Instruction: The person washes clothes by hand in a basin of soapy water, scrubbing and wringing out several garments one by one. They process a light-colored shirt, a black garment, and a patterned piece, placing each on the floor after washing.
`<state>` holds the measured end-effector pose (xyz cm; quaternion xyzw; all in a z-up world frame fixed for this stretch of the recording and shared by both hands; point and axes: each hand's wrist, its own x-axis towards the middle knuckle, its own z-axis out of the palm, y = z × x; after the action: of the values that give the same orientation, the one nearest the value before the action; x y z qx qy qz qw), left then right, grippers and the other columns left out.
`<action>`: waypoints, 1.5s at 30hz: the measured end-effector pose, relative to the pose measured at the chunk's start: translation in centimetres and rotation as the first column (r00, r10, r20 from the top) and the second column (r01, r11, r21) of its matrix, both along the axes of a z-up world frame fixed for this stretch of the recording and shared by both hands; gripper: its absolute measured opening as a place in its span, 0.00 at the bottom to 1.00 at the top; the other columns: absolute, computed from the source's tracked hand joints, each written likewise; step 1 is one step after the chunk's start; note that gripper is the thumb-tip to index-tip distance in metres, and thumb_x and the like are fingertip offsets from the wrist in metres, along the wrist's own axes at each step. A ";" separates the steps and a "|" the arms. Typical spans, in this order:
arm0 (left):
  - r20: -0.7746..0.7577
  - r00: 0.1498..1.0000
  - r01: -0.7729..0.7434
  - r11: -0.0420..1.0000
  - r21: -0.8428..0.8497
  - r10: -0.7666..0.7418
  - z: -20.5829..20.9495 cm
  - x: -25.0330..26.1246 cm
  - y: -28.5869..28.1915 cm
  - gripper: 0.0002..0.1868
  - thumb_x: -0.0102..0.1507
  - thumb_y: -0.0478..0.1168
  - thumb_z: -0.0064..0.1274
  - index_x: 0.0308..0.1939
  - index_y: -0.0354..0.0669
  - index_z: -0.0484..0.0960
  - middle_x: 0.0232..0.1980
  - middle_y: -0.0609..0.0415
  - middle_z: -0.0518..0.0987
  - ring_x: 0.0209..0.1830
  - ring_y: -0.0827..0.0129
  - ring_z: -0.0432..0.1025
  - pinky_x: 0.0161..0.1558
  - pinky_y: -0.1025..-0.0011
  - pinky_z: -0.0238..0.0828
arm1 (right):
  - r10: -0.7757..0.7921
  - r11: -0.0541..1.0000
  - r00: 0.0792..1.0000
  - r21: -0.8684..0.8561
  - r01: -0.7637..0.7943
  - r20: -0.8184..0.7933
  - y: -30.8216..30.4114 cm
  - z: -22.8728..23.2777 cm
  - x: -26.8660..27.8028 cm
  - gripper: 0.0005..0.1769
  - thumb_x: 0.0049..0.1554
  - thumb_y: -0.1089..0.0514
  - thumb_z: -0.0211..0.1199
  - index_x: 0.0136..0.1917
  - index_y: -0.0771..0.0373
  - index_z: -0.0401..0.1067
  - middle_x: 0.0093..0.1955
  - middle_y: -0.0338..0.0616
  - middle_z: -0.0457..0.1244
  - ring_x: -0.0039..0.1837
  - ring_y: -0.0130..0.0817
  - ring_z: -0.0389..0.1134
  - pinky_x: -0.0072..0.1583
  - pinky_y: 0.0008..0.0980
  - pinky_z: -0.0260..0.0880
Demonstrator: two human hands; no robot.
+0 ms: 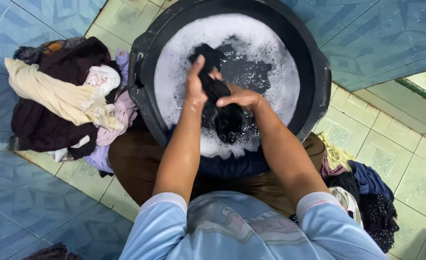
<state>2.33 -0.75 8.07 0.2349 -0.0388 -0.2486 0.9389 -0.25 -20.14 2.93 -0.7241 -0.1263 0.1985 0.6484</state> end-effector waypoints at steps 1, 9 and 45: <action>0.056 0.973 -0.232 0.959 0.163 0.225 0.5 0.1 1.2 0.20 0.68 0.52 0.57 0.46 0.37 0.80 0.29 0.53 0.78 0.29 0.63 0.76 0.34 0.65 0.77 | 0.091 0.995 0.992 -0.043 -0.094 -0.083 1.1 2.1 -0.5 0.38 0.53 0.54 0.74 0.73 0.67 0.66 0.73 0.53 0.60 0.72 0.44 0.58 0.70 0.38 0.60; -0.123 0.872 -0.286 0.698 0.657 0.474 -1.5 1.6 0.6 0.29 0.57 0.44 0.67 0.55 0.31 0.73 0.44 0.46 0.81 0.41 0.61 0.78 0.43 0.61 0.79 | -0.391 0.653 0.824 -0.507 0.562 0.410 2.0 10.6 -1.5 0.33 0.47 0.60 0.75 0.65 0.62 0.69 0.53 0.55 0.71 0.57 0.53 0.74 0.59 0.44 0.73; 0.118 0.861 -0.174 -0.068 0.982 -0.495 3.9 -1.8 -2.5 0.47 0.43 0.58 0.73 0.62 0.43 0.76 0.58 0.47 0.82 0.58 0.58 0.77 0.58 0.61 0.74 | -0.401 0.779 0.775 -0.263 0.569 0.488 1.1 7.4 -0.3 0.27 0.48 0.64 0.67 0.62 0.63 0.68 0.54 0.54 0.67 0.58 0.51 0.70 0.62 0.45 0.71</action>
<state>0.48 -3.30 11.96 0.8796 -0.0935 -0.2502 0.3935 -0.57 -19.04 10.30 -0.8718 -0.0197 -0.1130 0.4763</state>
